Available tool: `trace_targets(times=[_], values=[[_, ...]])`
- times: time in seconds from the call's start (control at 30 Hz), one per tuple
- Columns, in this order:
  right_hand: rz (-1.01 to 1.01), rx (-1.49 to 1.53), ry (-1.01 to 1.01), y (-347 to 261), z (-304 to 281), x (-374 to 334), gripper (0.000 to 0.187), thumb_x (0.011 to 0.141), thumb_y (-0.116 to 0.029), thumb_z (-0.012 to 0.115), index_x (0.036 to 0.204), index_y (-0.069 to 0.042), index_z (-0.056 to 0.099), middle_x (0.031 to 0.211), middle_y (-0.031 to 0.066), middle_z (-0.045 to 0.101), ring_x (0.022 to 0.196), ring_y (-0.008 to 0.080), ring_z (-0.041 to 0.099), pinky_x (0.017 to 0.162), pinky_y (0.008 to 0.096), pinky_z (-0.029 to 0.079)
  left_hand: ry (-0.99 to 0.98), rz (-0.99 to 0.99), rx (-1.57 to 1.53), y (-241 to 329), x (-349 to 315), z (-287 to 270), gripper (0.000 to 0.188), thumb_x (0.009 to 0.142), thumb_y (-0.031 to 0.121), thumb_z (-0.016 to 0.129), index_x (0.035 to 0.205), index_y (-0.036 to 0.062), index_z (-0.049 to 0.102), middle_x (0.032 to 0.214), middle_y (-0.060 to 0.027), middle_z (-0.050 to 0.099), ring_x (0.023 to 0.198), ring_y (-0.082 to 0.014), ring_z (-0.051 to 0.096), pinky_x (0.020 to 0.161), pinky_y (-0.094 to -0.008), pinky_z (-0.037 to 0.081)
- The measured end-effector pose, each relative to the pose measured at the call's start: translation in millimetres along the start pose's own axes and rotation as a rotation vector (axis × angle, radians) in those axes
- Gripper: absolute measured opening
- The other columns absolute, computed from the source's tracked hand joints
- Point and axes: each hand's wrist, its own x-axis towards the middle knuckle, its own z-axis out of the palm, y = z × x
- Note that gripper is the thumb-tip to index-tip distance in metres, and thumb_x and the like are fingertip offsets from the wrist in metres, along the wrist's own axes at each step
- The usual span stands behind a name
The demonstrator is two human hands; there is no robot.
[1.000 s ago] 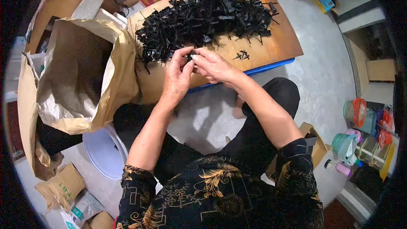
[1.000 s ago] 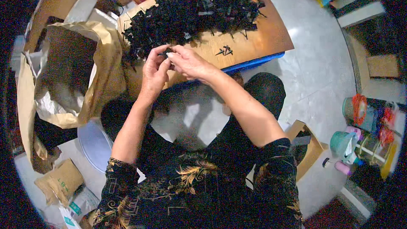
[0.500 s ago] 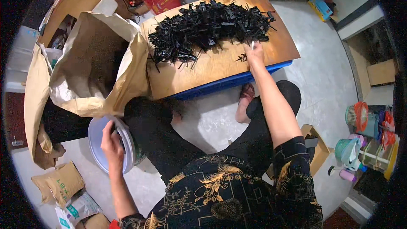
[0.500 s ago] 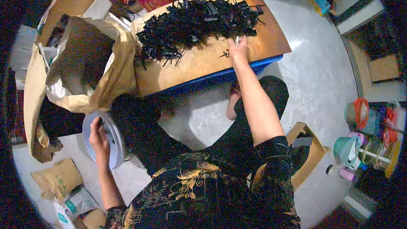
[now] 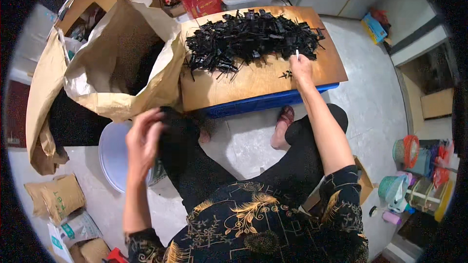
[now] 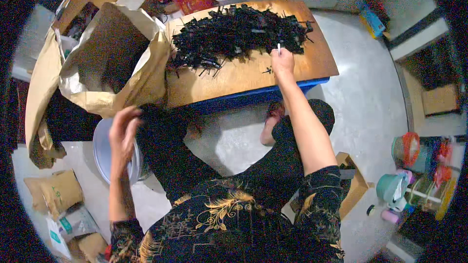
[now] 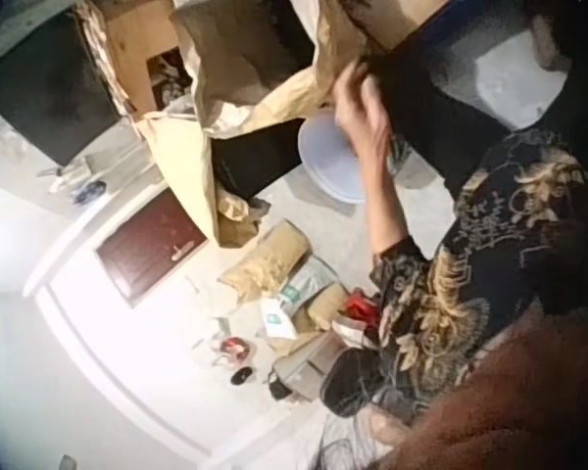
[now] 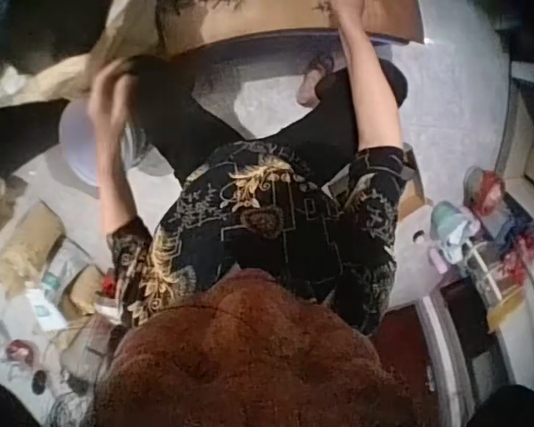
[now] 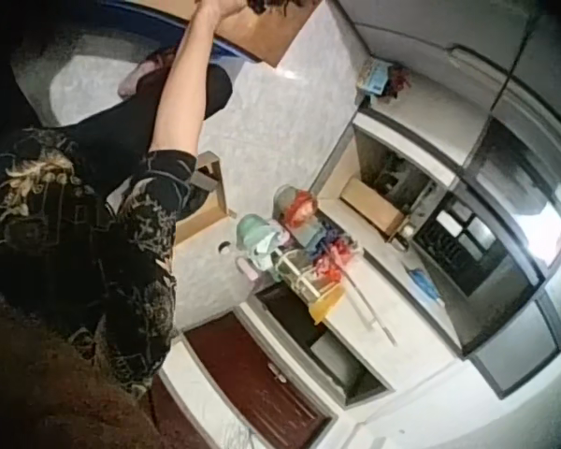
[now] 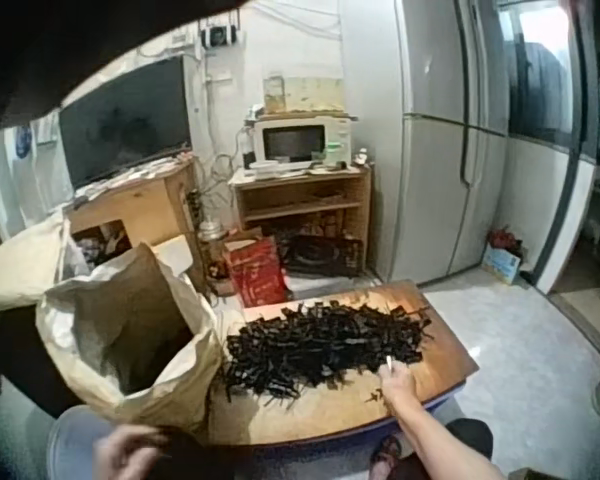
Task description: Sorting small black items from a pile into a bucket.
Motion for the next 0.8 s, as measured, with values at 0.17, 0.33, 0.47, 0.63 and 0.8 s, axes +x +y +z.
trace_targets(times=[0.17,0.33,0.47,0.63,0.8], values=[[0.055,0.188,-0.235,-60,-12,-19,0.019,0.081,-0.021,0.050,0.070,-0.005,0.054,0.050,-0.0020,0.042,0.040,0.0087,0.037,0.037,0.0260,0.030,-0.483,-0.339,-0.720,23,83,94,0.059,0.084,0.023,0.059,0.130,0.0009,0.031,0.108,-0.0144,0.053,0.077,-0.0168,0.059,0.060,-0.0239,0.045],[0.266,0.653,-0.683,-118,-18,-59,0.014,0.088,-0.023,0.052,0.081,-0.010,0.052,0.050,-0.0073,0.034,0.038,0.0017,0.027,0.035,0.0179,0.020,-0.552,-0.593,-1.198,-8,135,164,0.051,0.079,0.023,0.067,0.118,0.0019,0.042,0.096,-0.0119,0.058,0.081,-0.0218,0.062,0.062,-0.0235,0.049],[0.178,0.711,-0.842,-112,-2,-65,0.016,0.090,-0.024,0.050,0.083,-0.010,0.052,0.054,-0.0086,0.037,0.042,0.0005,0.030,0.037,0.0173,0.022,-0.619,-0.592,-1.409,-30,153,176,0.022,0.082,0.020,0.063,0.097,0.0061,0.056,0.094,-0.0116,0.061,0.084,-0.0231,0.062,0.067,-0.0237,0.052],[0.134,0.612,-0.901,-116,2,-62,0.015,0.090,-0.026,0.050,0.087,-0.012,0.053,0.058,-0.0082,0.037,0.045,0.0006,0.029,0.039,0.0169,0.021,-0.490,-0.551,-1.456,-36,155,170,0.026,0.083,0.018,0.061,0.104,0.0028,0.057,0.098,-0.0122,0.061,0.084,-0.0213,0.063,0.068,-0.0225,0.053],[0.004,0.544,-0.876,-106,16,-61,0.021,0.092,-0.028,0.048,0.102,-0.011,0.052,0.058,-0.0079,0.036,0.046,0.0012,0.029,0.040,0.0177,0.021,-0.418,-0.520,-1.368,-34,158,166,0.035,0.083,0.013,0.061,0.114,0.0051,0.046,0.092,-0.0099,0.061,0.077,-0.0204,0.064,0.061,-0.0213,0.053]])
